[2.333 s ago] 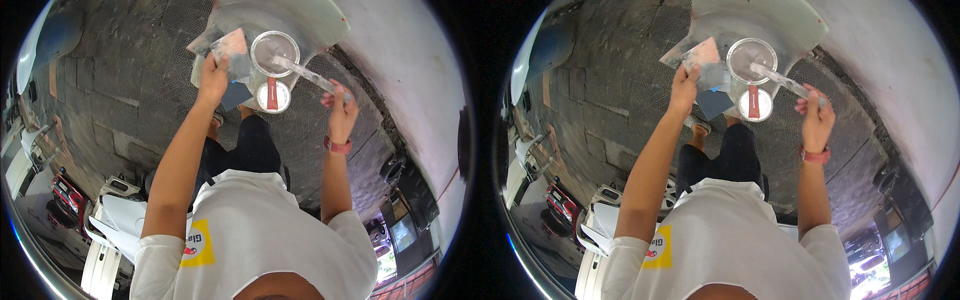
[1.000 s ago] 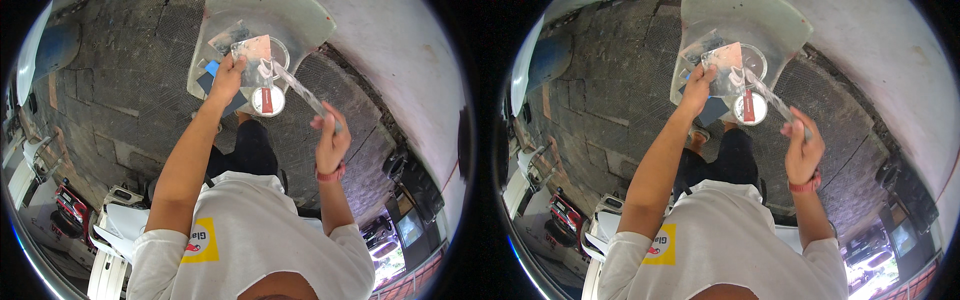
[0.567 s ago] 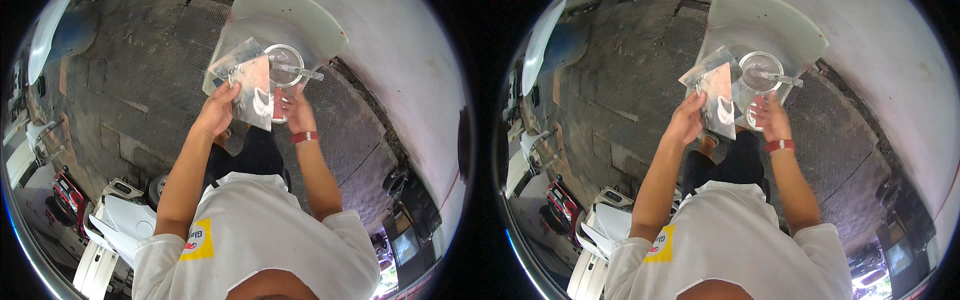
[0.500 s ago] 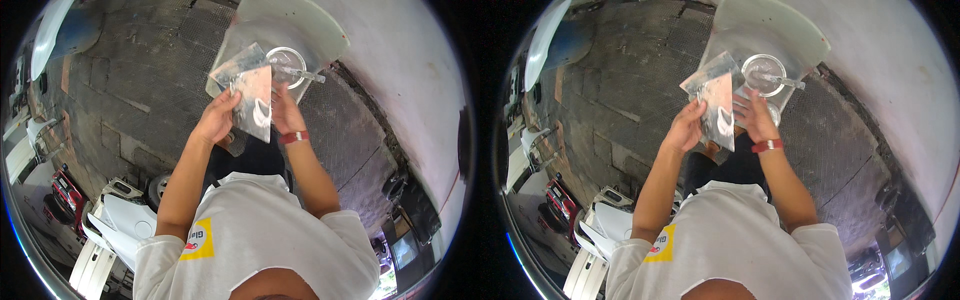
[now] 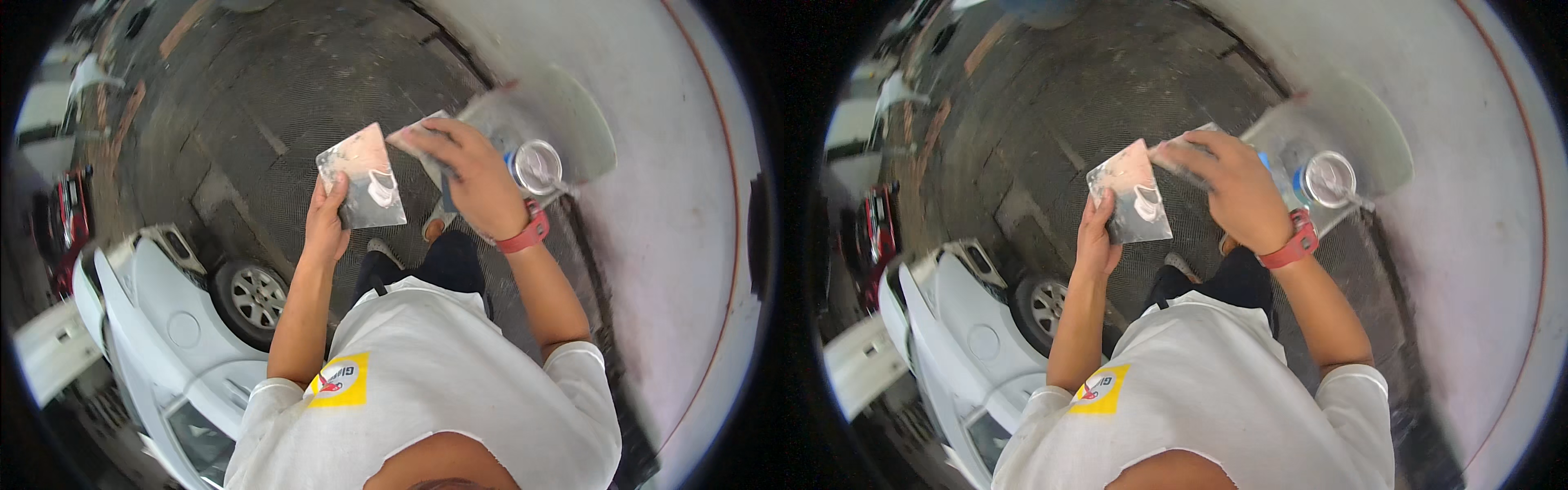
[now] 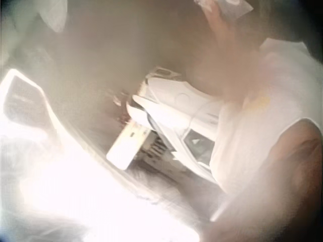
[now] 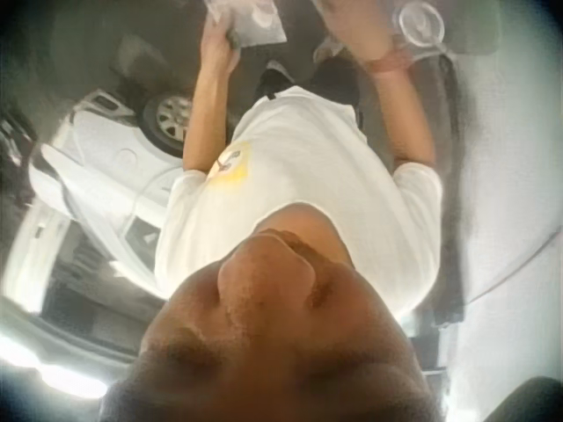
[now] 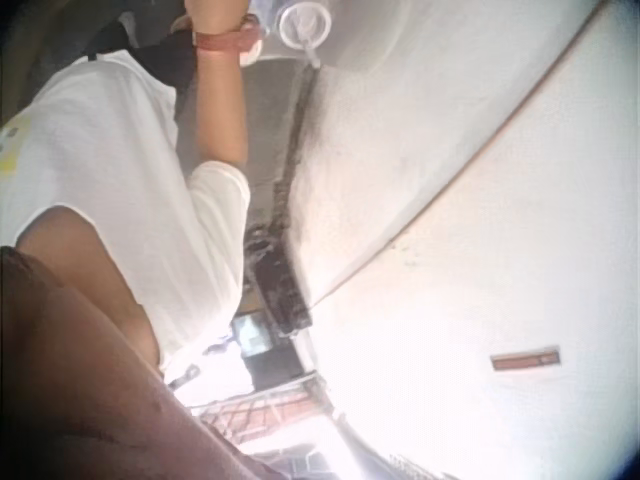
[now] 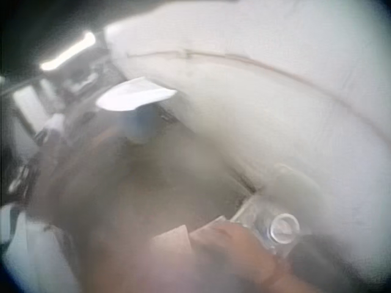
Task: The person sands the side of a red car with a sanding block, then walks to a workbench and handles several sanding sheets, comparing and selecting them. The person also briefly touches a white car bumper.
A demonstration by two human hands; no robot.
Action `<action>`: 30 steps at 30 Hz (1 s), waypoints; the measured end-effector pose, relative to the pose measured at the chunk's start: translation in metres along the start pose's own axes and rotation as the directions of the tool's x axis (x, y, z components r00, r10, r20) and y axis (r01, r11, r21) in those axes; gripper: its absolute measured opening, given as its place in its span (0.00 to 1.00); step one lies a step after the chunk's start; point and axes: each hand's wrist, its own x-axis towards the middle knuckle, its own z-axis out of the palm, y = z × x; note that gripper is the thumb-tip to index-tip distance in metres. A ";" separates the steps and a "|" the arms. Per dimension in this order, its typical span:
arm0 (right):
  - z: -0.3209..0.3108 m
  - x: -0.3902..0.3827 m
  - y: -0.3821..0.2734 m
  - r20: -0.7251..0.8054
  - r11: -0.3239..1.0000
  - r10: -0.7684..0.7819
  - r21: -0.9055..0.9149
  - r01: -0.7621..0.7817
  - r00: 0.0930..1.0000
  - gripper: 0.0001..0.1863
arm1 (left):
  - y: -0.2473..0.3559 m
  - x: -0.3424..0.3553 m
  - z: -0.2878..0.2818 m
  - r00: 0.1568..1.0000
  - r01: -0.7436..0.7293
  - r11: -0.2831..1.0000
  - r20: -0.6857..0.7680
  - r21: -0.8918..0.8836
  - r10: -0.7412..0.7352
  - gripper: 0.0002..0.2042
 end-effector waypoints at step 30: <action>0.235 0.009 -0.296 0.257 0.726 -0.362 -0.525 0.444 0.896 0.37 | 0.096 -0.184 -0.254 0.859 -0.423 0.817 -0.112 0.392 0.499 0.23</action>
